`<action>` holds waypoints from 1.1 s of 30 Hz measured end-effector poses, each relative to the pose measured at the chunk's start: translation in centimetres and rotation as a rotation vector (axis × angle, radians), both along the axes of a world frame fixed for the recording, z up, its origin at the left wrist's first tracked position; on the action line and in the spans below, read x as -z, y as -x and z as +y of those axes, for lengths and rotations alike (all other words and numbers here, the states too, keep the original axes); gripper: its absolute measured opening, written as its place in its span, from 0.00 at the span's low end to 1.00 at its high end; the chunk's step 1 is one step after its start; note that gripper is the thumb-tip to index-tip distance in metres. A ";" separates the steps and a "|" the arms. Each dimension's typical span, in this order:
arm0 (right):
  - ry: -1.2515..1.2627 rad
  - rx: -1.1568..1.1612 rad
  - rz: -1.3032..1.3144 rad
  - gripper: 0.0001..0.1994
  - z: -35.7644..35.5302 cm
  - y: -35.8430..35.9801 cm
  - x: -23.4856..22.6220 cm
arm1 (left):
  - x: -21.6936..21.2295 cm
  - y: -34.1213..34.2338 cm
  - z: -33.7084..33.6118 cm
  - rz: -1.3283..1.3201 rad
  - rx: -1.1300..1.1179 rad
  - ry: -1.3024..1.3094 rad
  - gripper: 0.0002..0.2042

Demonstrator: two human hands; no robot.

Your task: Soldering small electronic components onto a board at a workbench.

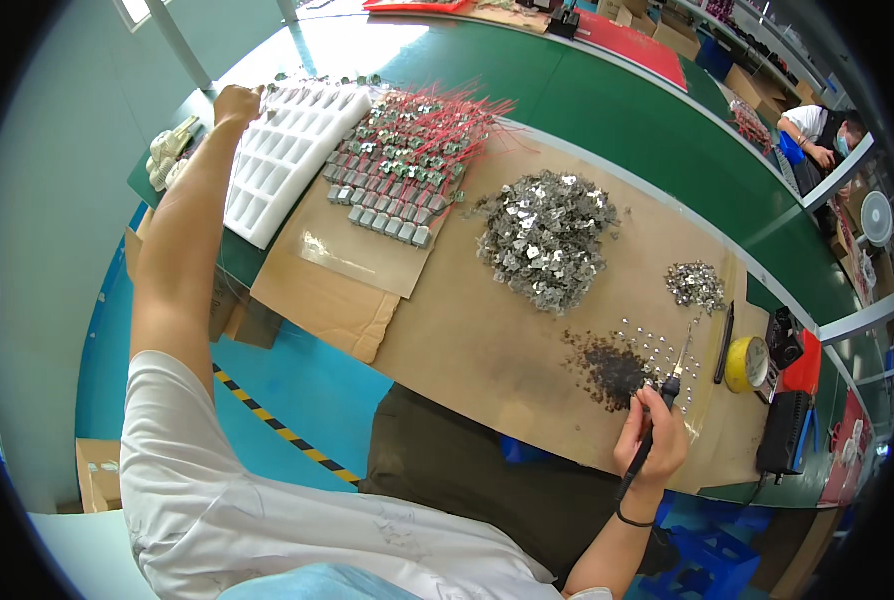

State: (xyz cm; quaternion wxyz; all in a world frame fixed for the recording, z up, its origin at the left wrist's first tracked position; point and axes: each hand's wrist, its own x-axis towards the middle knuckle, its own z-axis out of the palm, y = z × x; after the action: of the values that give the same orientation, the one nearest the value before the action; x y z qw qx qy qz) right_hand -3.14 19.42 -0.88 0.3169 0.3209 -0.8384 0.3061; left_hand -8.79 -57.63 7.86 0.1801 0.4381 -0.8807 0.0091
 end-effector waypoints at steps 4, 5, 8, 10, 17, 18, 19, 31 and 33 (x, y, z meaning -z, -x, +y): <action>-0.022 -0.008 -0.003 0.15 -0.4 0.3 0.4 | 1.2 -0.3 -0.3 0.060 0.067 -0.021 0.27; -0.031 -0.007 0.009 0.15 -0.2 0.3 0.4 | 0.8 -0.1 0.9 0.047 0.128 0.010 0.26; -0.032 -0.017 0.029 0.15 -0.2 0.3 0.4 | 0.5 0.6 5.7 0.096 0.252 0.043 0.20; -0.030 -0.013 0.036 0.15 -0.1 0.3 0.3 | -1.3 -0.3 11.9 0.044 0.351 -0.219 0.14; -0.079 0.055 0.095 0.14 0.0 -0.1 -0.2 | -1.0 -5.8 21.6 -0.297 0.440 -0.540 0.12; -0.075 0.041 0.128 0.15 -0.1 -0.1 -0.2 | -0.2 -6.0 21.4 -0.240 0.446 -0.557 0.11; -0.072 0.030 0.162 0.15 0.0 -0.1 -0.2 | 0.0 -6.2 21.5 -0.242 0.449 -0.552 0.11; -0.098 0.065 0.187 0.24 1.5 -0.7 0.3 | 2.4 -4.7 21.6 -0.047 0.288 -0.440 0.19; -0.075 0.009 0.150 0.26 1.2 -0.4 0.4 | 2.2 -6.1 18.2 -0.036 0.289 -0.243 0.18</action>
State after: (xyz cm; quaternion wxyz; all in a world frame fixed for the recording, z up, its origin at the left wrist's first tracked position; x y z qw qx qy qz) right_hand -2.78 20.63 -1.28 0.3680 0.3507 -0.8246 0.2482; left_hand -2.67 -39.40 5.69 0.1097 0.3251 -0.9322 -0.1155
